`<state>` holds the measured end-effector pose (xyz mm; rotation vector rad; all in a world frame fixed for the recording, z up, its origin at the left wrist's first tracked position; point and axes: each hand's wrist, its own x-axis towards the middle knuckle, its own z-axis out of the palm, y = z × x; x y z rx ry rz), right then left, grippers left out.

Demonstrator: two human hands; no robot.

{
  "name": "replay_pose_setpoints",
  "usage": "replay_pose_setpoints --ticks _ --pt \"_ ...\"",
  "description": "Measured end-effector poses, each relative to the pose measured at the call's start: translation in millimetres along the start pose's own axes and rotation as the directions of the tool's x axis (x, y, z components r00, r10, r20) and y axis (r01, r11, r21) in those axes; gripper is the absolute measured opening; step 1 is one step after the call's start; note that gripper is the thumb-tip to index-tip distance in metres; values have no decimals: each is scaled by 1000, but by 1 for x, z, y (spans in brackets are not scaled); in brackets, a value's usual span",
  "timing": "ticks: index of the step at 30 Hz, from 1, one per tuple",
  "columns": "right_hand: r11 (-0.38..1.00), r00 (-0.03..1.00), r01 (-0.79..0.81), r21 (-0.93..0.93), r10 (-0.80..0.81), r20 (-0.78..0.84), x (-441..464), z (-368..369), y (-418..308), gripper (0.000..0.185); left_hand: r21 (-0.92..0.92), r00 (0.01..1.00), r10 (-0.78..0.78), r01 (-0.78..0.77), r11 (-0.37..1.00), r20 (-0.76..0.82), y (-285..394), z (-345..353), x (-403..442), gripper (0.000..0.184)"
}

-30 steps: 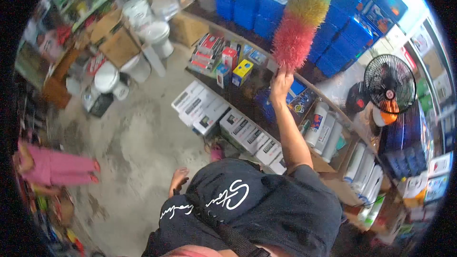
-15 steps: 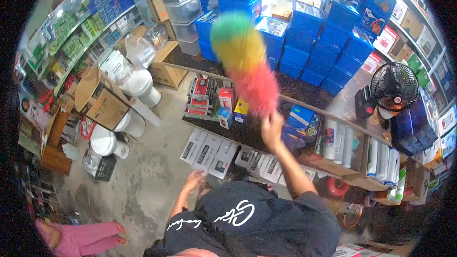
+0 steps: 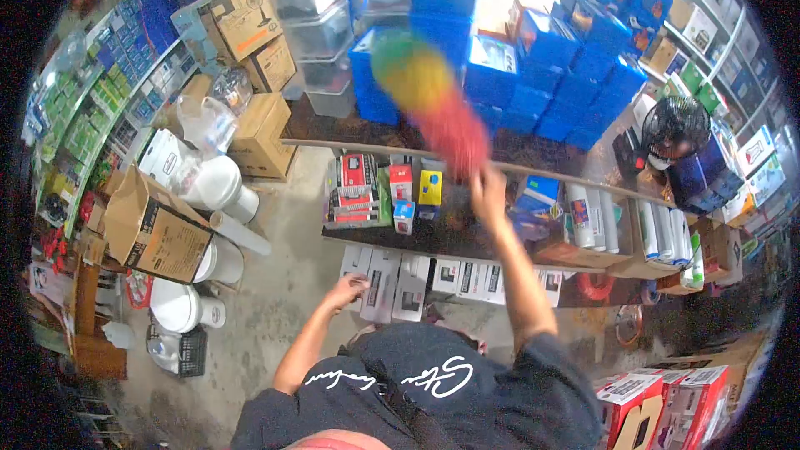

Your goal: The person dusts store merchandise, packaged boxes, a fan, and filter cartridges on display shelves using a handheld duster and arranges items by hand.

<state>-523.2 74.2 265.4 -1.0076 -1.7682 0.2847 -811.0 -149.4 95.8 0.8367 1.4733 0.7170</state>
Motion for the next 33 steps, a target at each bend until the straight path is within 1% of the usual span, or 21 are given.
replay_pose_setpoints --ticks 1,3,4,5,6,7,8,9,11,13,15,17,19,21,23,24,26,28,29,32,33 --pt "999 997 -43 -30 44 66 -46 1 0 22 -21 998 56 -56 998 -22 4 -19 7 40" --pt "952 930 -308 -2 301 209 -147 4 22 22 -27 990 126 -128 991 -63 24 -52 16 40" --pt "914 904 -405 17 398 157 -176 -4 -9 19 -10 987 141 -143 990 -77 47 -68 14 40" --pt "832 815 -552 -50 551 179 -214 -7 -6 21 12 987 138 -137 990 -81 74 -84 11 46" --pt "868 861 -496 -23 495 116 -236 -10 -15 22 -27 969 225 -229 973 -103 92 -100 21 42" --pt "802 793 -586 -112 596 122 -243 -18 -40 23 149 960 238 -217 965 -148 119 -116 25 57" --pt "779 774 -618 -109 627 88 -257 -18 -48 23 140 937 298 -275 951 -182 145 -128 33 60" --pt "753 752 -650 -107 657 56 -271 -18 -54 23 198 832 502 -465 863 -235 180 -132 30 59" --pt "687 685 -713 -141 725 72 -289 -19 -57 23 407 479 825 -718 565 -300 249 -142 24 57" --pt "712 712 -702 25 702 13 -300 -11 -70 22 196 420 872 -860 471 -252 312 -136 31 57" --pt "699 698 -714 39 715 -41 -315 -1 -75 23 283 356 922 -878 386 -155 367 -114 23 60" --pt "673 670 -740 -1 737 -90 -323 6 -90 23 361 159 980 -913 192 -121 419 -72 -6 67" --pt "605 602 -796 -25 788 -129 -326 12 -107 22 505 -127 986 -862 -54 -112 471 -40 -11 73" --pt "601 591 -799 11 789 -168 -330 16 -110 20 646 -285 955 -745 -168 -80 521 -13 -23 90" --pt "659 631 -746 91 745 -216 -329 13 -110 18 833 -366 908 -552 -34 -205 555 17 -32 90" --pt "662 627 -745 80 736 -256 -325 9 -110 16 715 -372 898 -691 -101 -233 570 27 -42 92" --pt "674 623 -733 88 718 -311 -325 1 -100 15 739 -217 921 -666 103 -323 593 47 -55 94" --pt "698 618 -708 108 687 -383 -313 -9 -94 15 758 -291 900 -650 62 -323 604 57 -40 97" --pt "696 613 -711 100 683 -397 -309 -14 -93 15 673 -322 887 -740 -16 -332 604 61 -31 99" --pt "732 640 -673 108 649 -411 -302 -26 -74 16 612 -478 790 -772 -171 -383 604 73 0 108" --pt "758 655 -638 134 626 -425 -296 -29 -70 16 627 -478 786 -764 -152 -392 603 75 -3 109"
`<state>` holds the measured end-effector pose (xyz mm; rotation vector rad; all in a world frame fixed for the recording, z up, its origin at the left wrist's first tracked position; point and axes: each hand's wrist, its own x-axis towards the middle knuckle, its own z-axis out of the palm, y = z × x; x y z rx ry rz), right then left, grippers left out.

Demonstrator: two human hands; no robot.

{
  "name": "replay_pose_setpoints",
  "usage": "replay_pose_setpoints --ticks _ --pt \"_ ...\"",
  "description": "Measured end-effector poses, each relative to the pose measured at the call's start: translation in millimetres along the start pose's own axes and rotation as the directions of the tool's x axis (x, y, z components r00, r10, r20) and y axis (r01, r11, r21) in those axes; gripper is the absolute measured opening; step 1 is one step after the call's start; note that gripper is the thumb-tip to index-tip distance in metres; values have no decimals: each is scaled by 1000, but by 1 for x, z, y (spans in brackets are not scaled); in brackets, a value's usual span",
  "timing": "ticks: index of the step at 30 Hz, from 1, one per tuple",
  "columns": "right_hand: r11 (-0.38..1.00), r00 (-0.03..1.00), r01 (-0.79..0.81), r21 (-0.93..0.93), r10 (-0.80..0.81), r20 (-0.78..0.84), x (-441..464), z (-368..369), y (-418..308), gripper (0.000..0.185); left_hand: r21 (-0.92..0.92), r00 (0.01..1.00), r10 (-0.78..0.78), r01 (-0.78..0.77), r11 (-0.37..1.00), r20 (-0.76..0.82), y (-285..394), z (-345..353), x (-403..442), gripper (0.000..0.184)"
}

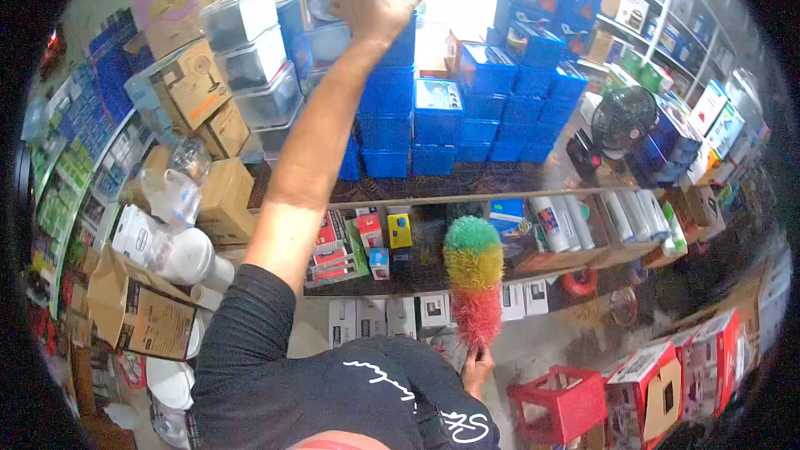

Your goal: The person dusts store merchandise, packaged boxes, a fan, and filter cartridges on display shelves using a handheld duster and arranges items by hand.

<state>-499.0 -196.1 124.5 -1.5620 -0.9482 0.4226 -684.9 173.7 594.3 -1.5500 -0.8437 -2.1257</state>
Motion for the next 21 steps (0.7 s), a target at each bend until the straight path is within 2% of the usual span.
replay_pose_setpoints --ticks 2,4,7,10,11,13,14,17,19,21 --pt "1000 999 6 -23 -5 31 14 -3 10 17 50 1000 -11 12 999 -18 8 -1 -2 110" --pt "997 997 26 -78 -20 78 28 -8 11 17 331 937 -323 265 906 136 22 -3 8 108" --pt "997 982 13 -81 2 189 48 -15 14 17 160 974 -209 193 968 91 -3 -3 14 107" --pt "997 981 69 -39 -61 183 63 -11 19 15 -28 991 -128 128 991 -22 -16 -19 24 100" --pt "994 978 107 -30 -99 186 68 -10 15 14 -28 999 -50 50 998 -7 -16 -33 25 96" --pt "995 974 101 -24 -94 205 73 -7 19 13 -117 1000 9 -8 993 3 6 -67 21 93" --pt "995 973 93 -20 -87 213 74 -6 21 13 -236 993 86 -66 970 75 -2 -79 14 90" --pt "997 970 78 27 -82 228 77 0 24 13 -231 997 -73 80 970 39 -2 -114 -13 98" --pt "996 963 89 16 -90 255 78 -2 28 12 -7 999 12 -13 1000 -48 -16 -126 -33 95" --pt "994 955 106 6 -104 279 76 -2 28 12 -26 989 -150 150 988 -2 -22 -133 -57 94"
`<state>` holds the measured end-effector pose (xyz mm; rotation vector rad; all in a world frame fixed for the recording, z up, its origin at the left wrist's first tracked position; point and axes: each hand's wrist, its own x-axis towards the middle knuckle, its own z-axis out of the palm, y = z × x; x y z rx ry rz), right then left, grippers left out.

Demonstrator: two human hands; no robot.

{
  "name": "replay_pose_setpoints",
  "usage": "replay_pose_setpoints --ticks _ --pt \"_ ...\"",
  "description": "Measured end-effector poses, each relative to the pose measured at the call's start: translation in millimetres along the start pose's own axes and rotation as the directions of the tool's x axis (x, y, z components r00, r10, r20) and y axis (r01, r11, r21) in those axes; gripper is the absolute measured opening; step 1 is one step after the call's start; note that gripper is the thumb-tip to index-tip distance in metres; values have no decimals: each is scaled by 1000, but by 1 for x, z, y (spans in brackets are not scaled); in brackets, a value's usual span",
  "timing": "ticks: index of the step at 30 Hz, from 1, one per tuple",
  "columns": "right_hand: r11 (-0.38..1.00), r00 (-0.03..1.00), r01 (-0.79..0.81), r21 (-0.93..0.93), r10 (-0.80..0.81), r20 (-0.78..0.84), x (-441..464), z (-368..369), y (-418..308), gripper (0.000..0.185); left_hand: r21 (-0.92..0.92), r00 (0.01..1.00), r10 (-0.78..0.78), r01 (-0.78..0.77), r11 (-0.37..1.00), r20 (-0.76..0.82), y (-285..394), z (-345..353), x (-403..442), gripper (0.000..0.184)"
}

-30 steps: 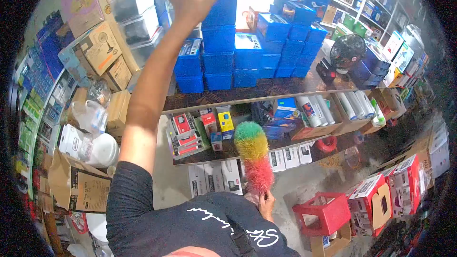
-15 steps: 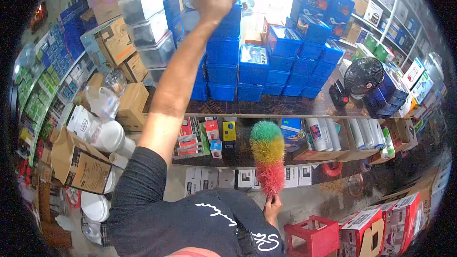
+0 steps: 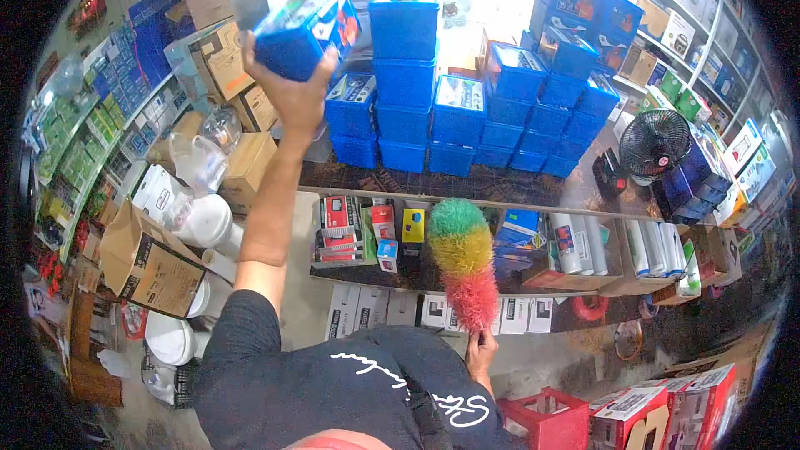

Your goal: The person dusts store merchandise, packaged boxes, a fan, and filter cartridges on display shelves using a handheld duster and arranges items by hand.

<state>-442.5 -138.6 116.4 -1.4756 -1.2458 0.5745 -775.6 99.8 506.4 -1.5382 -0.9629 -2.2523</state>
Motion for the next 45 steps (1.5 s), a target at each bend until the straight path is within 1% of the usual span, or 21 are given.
replay_pose_setpoints --ticks 2,7,10,11,15,18,23,25,26,27,28,31,33,35,36,38,39,40,42,43,45 --pt "1000 1000 -10 22 10 19 -2 0 -5 11 132 996 82 -84 988 24 -13 -3 -14 95" --pt "999 1000 -17 42 18 -14 -13 4 -28 13 228 994 65 -84 970 89 -44 2 -40 93" --pt "995 996 -87 -50 85 -39 -30 2 -9 15 276 991 27 -63 959 132 -66 4 -52 94" --pt "999 996 -13 -52 8 -91 -33 3 -20 16 296 981 72 -123 947 179 -75 4 -56 97" --pt "985 979 -172 23 174 -107 -57 -4 3 16 286 970 -44 -26 958 237 -85 3 -62 103" --pt "976 972 -217 -1 216 -88 -56 -8 -35 17 273 965 -65 -7 962 254 -90 1 -65 108" --pt "991 996 90 -104 -93 -20 -24 11 -86 18 167 949 -10 -45 985 314 -100 -7 -62 107" --pt "995 996 57 -87 -51 73 0 22 -98 18 204 946 -38 -31 978 322 -95 -15 -67 103" --pt "978 983 180 -106 -176 46 14 31 -111 18 218 949 -50 -20 976 310 -93 -21 -73 101" --pt "984 982 176 16 -177 67 28 41 -130 19 234 952 -64 -8 972 299 -91 -28 -80 99" --pt "952 955 296 80 -297 5 45 55 -144 19 219 962 -60 0 976 267 -81 -38 -87 93" --pt "884 887 461 75 -461 -11 91 85 -182 25 257 963 -124 61 965 237 -84 -72 -135 81" --pt "834 850 522 181 -526 -32 118 116 -212 27 263 891 -307 225 938 333 -73 -102 -163 79" --pt "871 891 413 267 -447 79 128 142 -236 26 282 829 -391 294 913 401 -75 -140 -200 74" --pt "916 907 391 87 -400 130 130 152 -242 22 285 798 -401 297 911 450 -74 -160 -210 73" --pt "892 896 402 205 -430 114 128 189 -212 19 332 732 -489 365 869 474 -69 -204 -240 64" --pt "946 926 314 79 -324 195 119 198 -190 18 377 695 -541 395 838 474 -67 -227 -250 62" --pt "937 909 349 -2 -338 245 102 204 -173 21 384 703 -538 388 838 465 -61 -253 -257 56" --pt "955 923 293 -53 -268 275 55 218 -141 27 449 658 -602 415 791 451 -62 -312 -287 53" --pt "984 935 153 -90 -115 336 36 221 -131 28 524 580 -680 446 726 449 -62 -344 -300 50" --pt "988 916 139 -72 -100 388 21 231 -162 29 656 462 -790 456 601 403 -59 -405 -325 47"
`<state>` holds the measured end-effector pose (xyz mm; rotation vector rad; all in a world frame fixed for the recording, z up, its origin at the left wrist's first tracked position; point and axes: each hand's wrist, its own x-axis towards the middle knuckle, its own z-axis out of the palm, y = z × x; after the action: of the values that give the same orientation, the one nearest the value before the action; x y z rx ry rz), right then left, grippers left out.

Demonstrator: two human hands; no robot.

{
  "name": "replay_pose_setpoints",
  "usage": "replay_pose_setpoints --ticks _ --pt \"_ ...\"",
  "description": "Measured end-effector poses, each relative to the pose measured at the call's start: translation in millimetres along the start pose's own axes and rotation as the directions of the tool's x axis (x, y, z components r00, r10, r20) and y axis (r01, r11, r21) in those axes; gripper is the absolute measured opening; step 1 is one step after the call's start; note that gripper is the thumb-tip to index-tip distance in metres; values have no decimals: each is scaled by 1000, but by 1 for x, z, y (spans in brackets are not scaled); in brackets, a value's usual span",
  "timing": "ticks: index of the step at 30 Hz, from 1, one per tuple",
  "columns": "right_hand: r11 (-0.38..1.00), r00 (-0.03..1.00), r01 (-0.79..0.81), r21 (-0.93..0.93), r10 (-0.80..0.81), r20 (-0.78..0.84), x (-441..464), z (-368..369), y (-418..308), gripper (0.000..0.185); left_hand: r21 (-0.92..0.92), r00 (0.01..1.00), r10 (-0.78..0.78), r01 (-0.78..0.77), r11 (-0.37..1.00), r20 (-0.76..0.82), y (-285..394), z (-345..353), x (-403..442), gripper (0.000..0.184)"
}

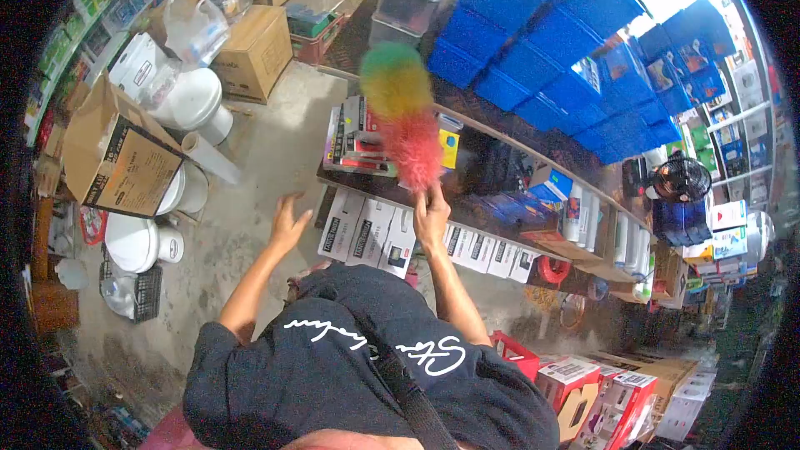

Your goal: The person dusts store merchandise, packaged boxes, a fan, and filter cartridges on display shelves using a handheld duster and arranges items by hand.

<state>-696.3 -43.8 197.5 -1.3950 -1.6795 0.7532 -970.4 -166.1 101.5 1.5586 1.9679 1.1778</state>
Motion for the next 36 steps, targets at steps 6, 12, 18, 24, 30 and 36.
replay_pose_setpoints --ticks 6,12,18,24,30,36 --pt "867 911 412 -279 -395 119 68 17 -85 18 37 980 -178 176 984 91 -37 -11 -17 43" --pt "860 965 230 -455 -262 -8 51 -80 -34 19 -204 922 -131 216 955 363 -16 77 36 45" --pt "850 803 -419 -318 183 -567 -99 -202 71 30 -229 705 118 65 971 699 25 137 39 47" --pt "705 413 -708 -38 371 -832 -229 -224 120 33 -195 373 225 -117 974 900 49 163 35 46" --pt "917 639 -398 8 284 -715 -166 -232 92 25 -173 282 262 -303 937 923 72 200 30 58" --pt "972 836 -204 116 235 -497 -71 -249 85 23 -98 496 135 -100 990 858 113 204 -4 51"
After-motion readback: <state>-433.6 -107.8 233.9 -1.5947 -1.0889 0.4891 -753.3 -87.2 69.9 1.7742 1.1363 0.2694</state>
